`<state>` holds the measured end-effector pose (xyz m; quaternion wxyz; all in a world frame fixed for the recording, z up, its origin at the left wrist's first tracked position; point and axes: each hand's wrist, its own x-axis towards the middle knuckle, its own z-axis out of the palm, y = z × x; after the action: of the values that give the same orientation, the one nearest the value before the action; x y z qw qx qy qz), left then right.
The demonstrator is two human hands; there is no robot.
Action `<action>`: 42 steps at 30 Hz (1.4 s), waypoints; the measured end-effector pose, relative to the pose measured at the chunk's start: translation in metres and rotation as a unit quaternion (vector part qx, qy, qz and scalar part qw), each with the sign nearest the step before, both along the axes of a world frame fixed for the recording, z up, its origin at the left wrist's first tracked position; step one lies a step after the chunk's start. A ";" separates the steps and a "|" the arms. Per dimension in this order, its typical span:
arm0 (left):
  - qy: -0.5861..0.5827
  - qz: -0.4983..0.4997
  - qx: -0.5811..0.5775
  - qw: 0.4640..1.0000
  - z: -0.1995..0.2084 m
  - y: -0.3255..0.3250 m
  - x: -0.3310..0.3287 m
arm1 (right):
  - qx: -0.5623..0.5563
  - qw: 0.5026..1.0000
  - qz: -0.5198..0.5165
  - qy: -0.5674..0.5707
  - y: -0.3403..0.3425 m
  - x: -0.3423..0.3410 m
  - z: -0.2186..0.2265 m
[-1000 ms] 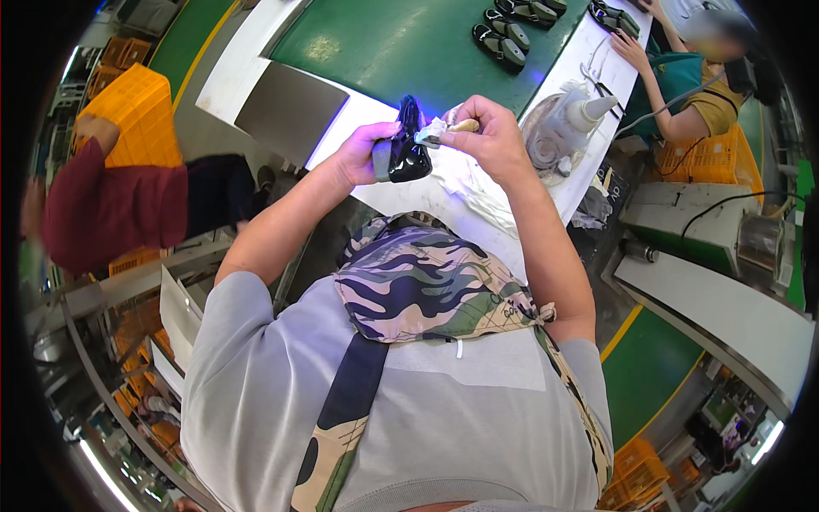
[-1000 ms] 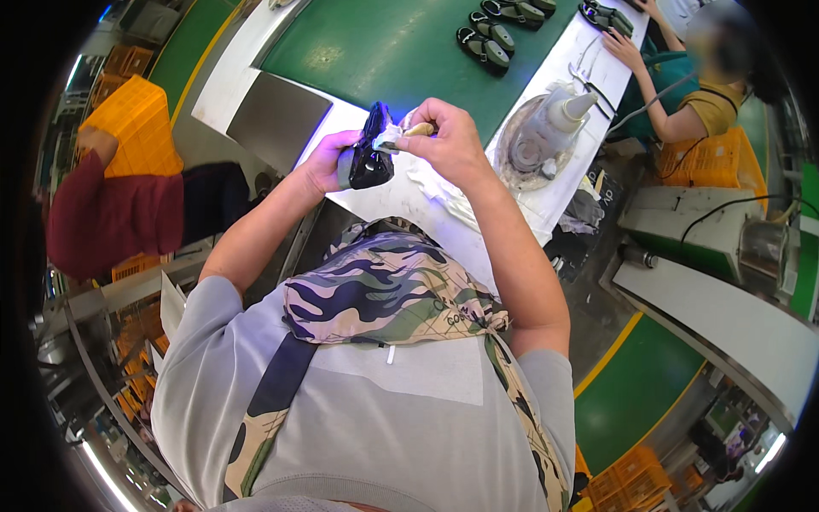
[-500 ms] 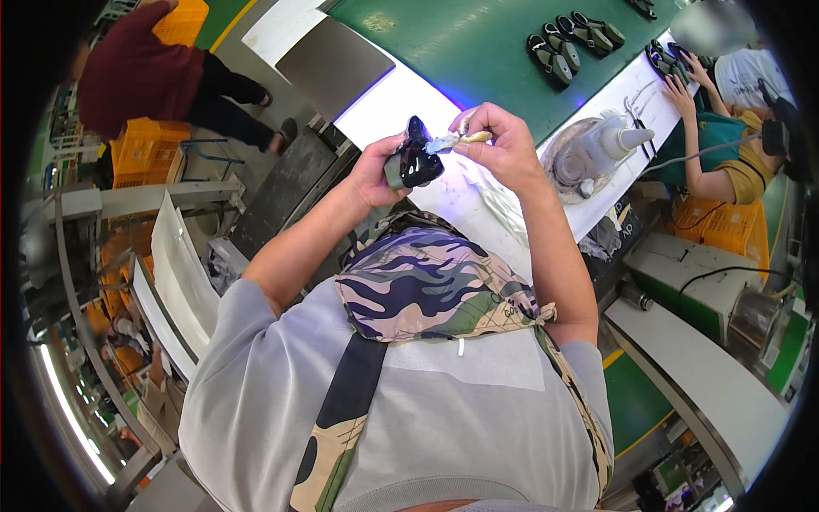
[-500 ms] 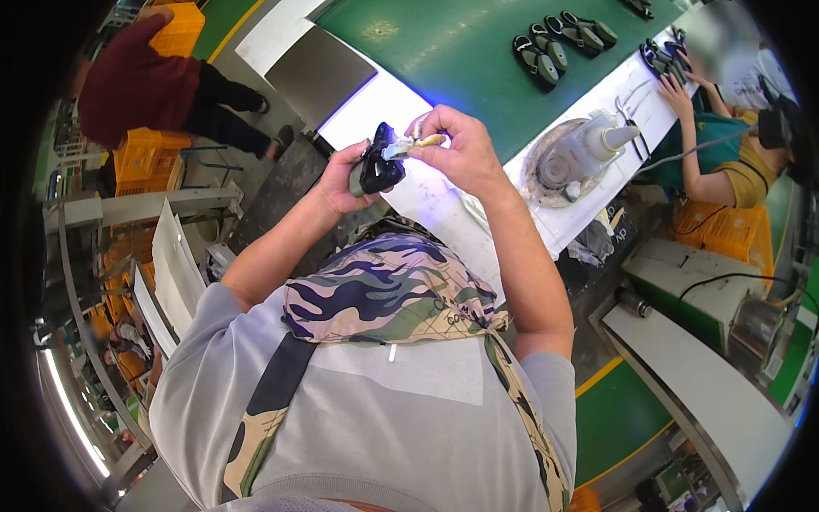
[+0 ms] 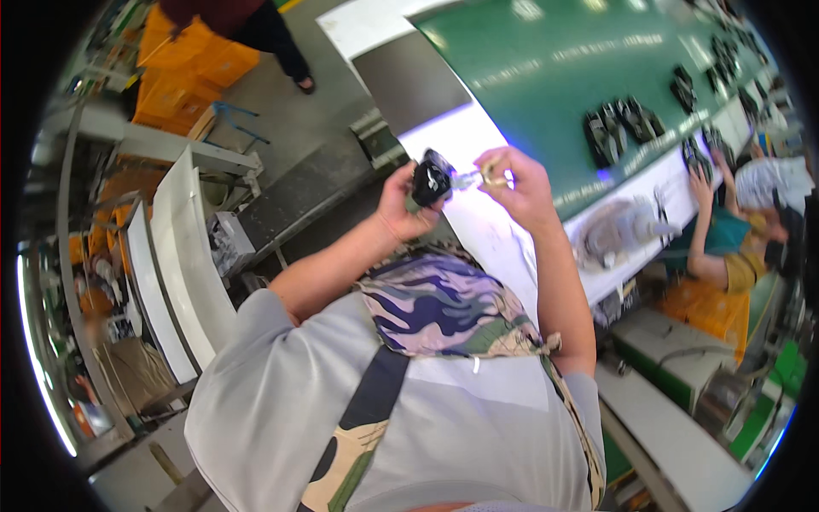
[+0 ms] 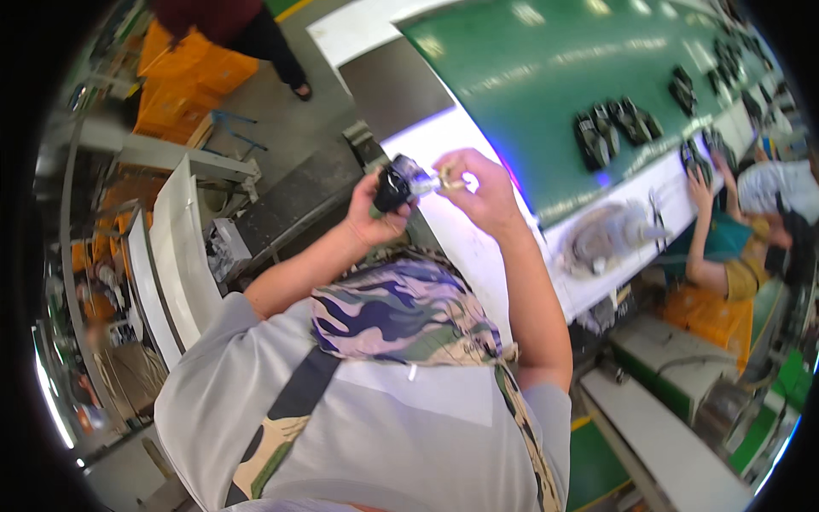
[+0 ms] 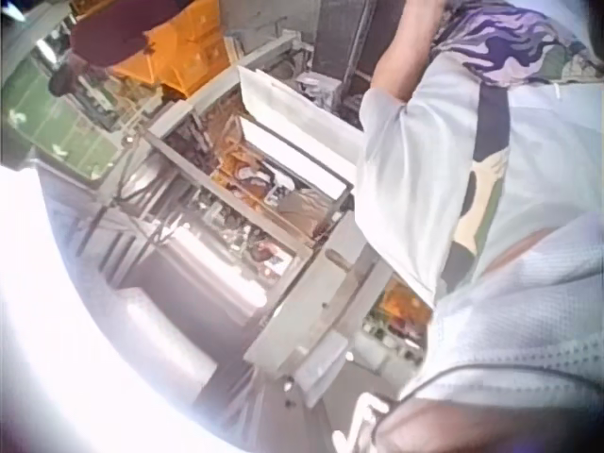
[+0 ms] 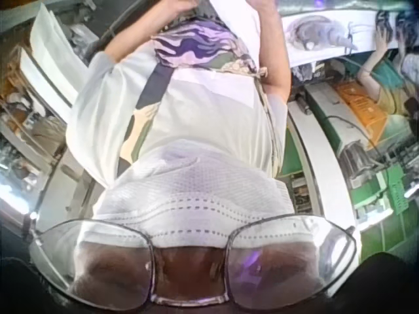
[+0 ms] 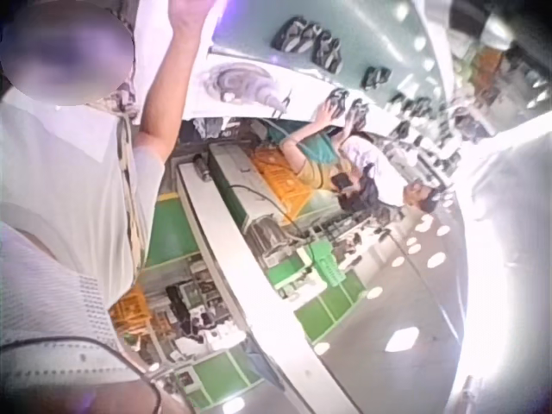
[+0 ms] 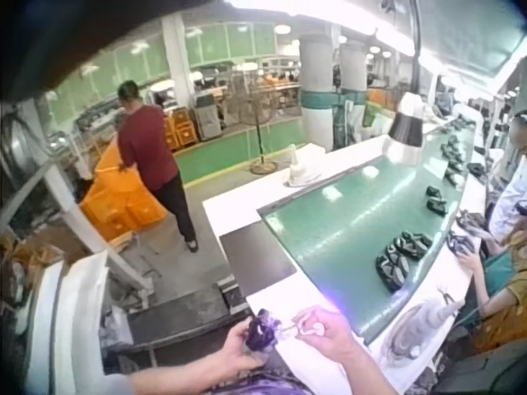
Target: Apply adhesive to shoe components and assemble them.
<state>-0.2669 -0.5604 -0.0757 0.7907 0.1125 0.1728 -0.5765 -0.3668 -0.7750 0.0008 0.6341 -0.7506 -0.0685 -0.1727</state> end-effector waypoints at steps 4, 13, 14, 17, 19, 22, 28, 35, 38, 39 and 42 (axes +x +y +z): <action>-0.040 -0.003 -0.145 0.989 0.002 0.036 0.027 | 0.010 1.000 -0.006 0.019 0.027 0.037 0.001; -0.210 0.166 -0.073 0.961 0.034 0.139 0.082 | 0.105 0.989 -0.062 0.086 0.061 0.081 -0.047; -0.222 0.176 -0.048 0.958 0.045 0.153 0.087 | 0.103 0.990 -0.042 0.081 0.065 0.082 -0.054; -0.333 0.235 0.043 0.912 0.067 0.194 0.103 | 0.182 0.969 -0.073 0.148 0.075 0.085 -0.074; -0.356 0.269 0.117 0.887 0.083 0.223 0.112 | 0.189 0.967 -0.069 0.155 0.079 0.090 -0.086; -0.368 0.360 0.232 0.825 0.089 0.278 0.126 | 0.222 0.958 -0.053 0.175 0.089 0.102 -0.095; -0.384 0.456 0.472 0.650 0.116 0.416 0.144 | 0.226 0.957 -0.002 0.183 0.107 0.125 -0.101; -0.230 0.448 0.701 0.505 0.113 0.638 0.104 | 0.206 0.956 0.018 0.208 0.123 0.141 -0.102; -0.194 0.501 0.732 0.418 0.092 0.746 0.056 | 0.180 0.956 0.039 0.230 0.132 0.147 -0.090; -0.211 0.539 0.688 0.438 0.079 0.754 0.054 | 0.160 0.958 0.013 0.238 0.132 0.147 -0.086; -0.109 0.359 0.883 0.282 0.087 0.841 -0.013 | 0.142 0.958 0.024 0.248 0.144 0.158 -0.077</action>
<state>-0.2803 0.2810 0.0112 0.3493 0.7310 0.5119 0.2857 -0.2085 -0.6308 -0.0765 0.7350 -0.6704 0.0984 0.0260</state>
